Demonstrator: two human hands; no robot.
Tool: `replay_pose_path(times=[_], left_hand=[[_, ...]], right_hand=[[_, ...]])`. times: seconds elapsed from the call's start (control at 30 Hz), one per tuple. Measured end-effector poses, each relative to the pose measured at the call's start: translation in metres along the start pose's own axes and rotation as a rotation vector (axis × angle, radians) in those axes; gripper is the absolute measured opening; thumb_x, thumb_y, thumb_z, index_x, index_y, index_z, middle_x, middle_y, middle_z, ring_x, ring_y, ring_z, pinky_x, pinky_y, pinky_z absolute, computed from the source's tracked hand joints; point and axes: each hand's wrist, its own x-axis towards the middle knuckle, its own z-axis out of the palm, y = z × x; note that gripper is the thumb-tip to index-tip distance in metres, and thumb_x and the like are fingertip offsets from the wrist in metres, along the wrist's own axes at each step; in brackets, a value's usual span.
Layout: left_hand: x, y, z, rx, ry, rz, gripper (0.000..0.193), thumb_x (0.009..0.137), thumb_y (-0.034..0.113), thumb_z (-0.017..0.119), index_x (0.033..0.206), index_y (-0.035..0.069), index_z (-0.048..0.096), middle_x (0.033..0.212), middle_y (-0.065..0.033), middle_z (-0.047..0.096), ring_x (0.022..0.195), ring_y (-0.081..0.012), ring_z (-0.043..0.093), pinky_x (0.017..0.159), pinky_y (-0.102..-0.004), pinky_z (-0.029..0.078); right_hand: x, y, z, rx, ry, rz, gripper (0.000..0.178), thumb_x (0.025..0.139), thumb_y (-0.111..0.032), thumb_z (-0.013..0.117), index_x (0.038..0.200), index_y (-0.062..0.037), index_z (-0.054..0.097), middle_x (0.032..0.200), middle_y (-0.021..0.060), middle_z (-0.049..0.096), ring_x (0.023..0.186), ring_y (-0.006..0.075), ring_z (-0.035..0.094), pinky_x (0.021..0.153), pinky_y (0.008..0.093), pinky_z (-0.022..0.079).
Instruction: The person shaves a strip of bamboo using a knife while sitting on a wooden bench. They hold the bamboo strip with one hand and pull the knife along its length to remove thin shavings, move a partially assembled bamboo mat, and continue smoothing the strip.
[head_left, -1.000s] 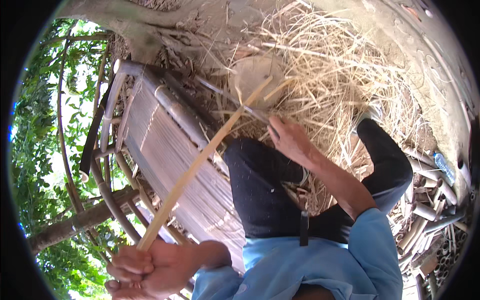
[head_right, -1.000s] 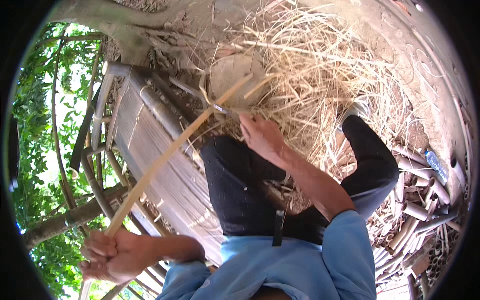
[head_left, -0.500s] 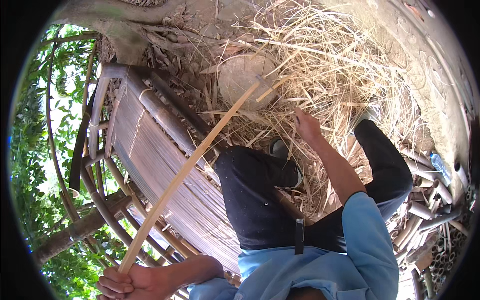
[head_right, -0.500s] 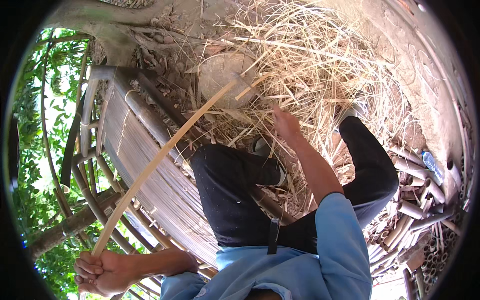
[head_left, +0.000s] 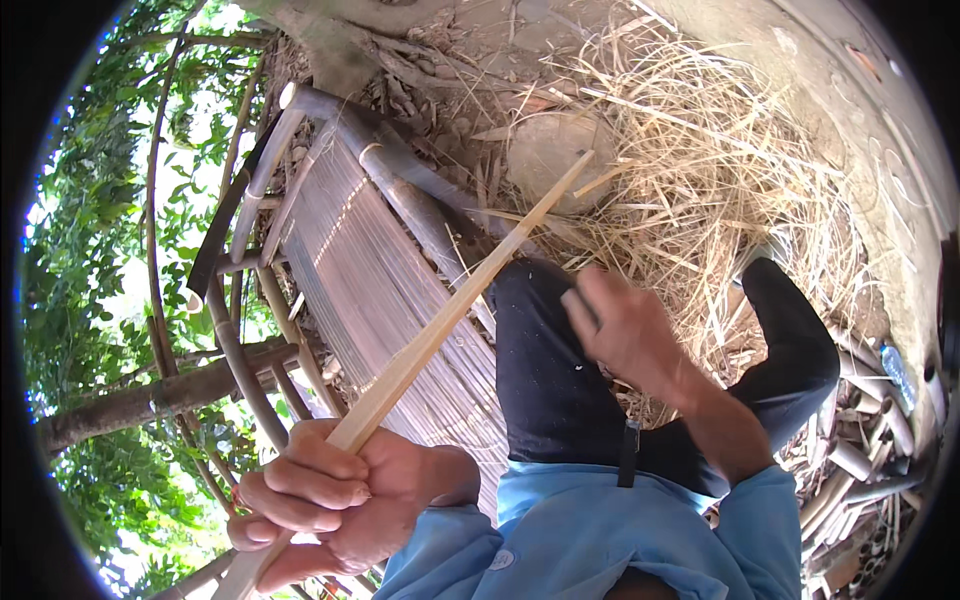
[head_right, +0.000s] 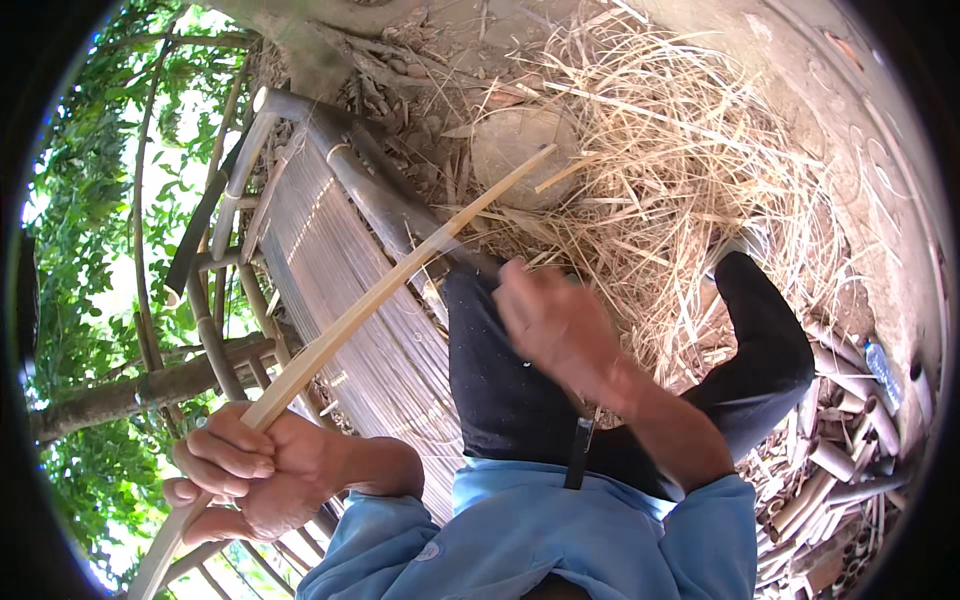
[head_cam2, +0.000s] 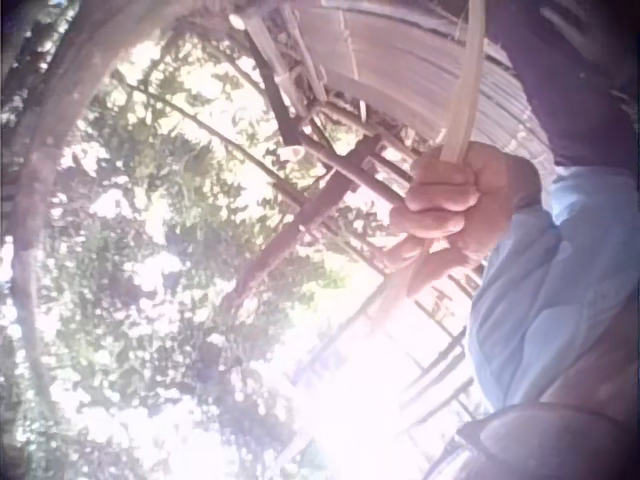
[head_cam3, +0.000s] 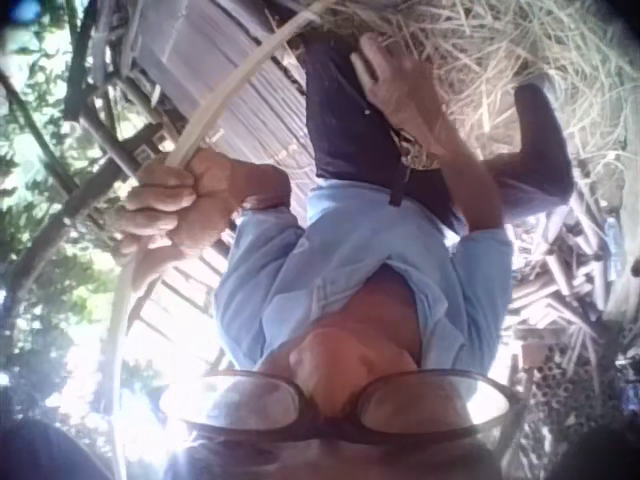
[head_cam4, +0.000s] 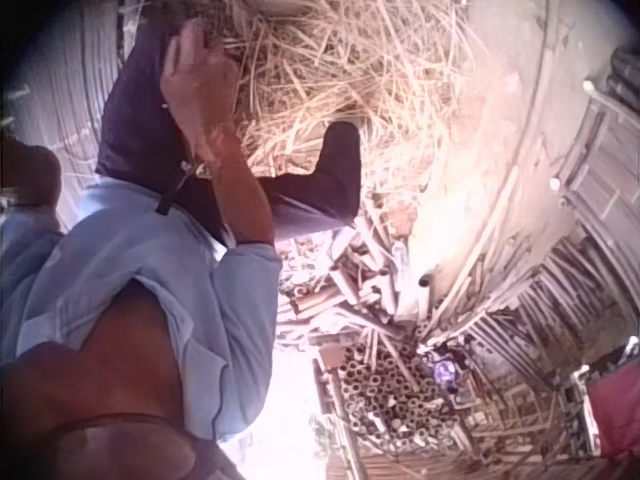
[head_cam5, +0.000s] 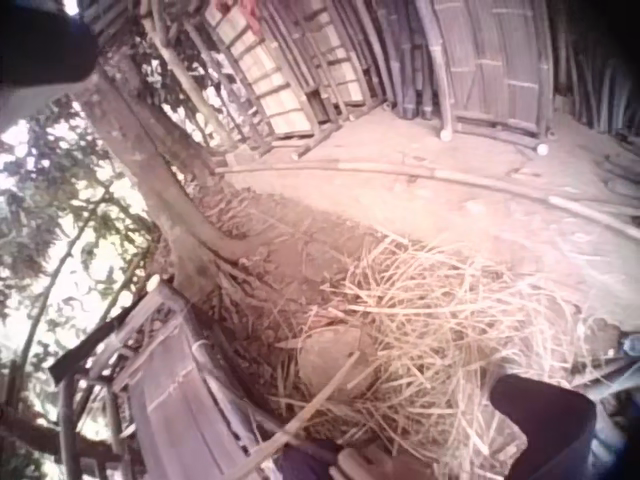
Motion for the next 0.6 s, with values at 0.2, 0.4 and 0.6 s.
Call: replay_pose_path(times=[0.2, 0.4, 0.6], left_hand=[[-0.021, 0.001, 0.014, 0.0, 0.04, 0.006, 0.048, 0.105, 0.051, 0.052, 0.091, 0.005, 0.054, 0.065, -0.0027, 0.039, 0.048, -0.0121, 0.031, 0.045, -0.0278, 0.024], [-0.022, 0.009, 0.011, 0.036, 0.024, 0.016, 0.046, 0.105, 0.049, 0.053, 0.092, 0.005, 0.053, 0.066, -0.0025, 0.04, 0.05, -0.012, 0.033, 0.046, -0.027, 0.025], [-0.021, 0.007, 0.008, 0.041, 0.008, 0.02, 0.042, 0.103, 0.046, 0.057, 0.09, 0.006, 0.052, 0.067, -0.0016, 0.041, 0.051, -0.0122, 0.034, 0.046, -0.0268, 0.026]], right_hand=[[-0.031, -0.079, -0.028, 0.041, 0.103, -0.297, 0.009, 0.093, -0.011, 0.063, 0.093, -0.005, 0.056, 0.077, 0.0095, 0.055, 0.057, 0.0219, 0.063, 0.043, 0.0359, 0.052], [-0.023, -0.018, 0.001, -0.01, -0.027, 0.097, 0.024, 0.09, -0.015, 0.071, 0.108, -0.0013, 0.063, 0.08, 0.0112, 0.059, 0.06, 0.0231, 0.064, 0.052, 0.0352, 0.056], [-0.012, 0.046, 0.03, -0.094, 0.043, 0.011, 0.013, 0.093, -0.012, 0.068, 0.096, -0.0035, 0.058, 0.075, 0.0149, 0.059, 0.059, 0.025, 0.064, 0.046, 0.0383, 0.053]])
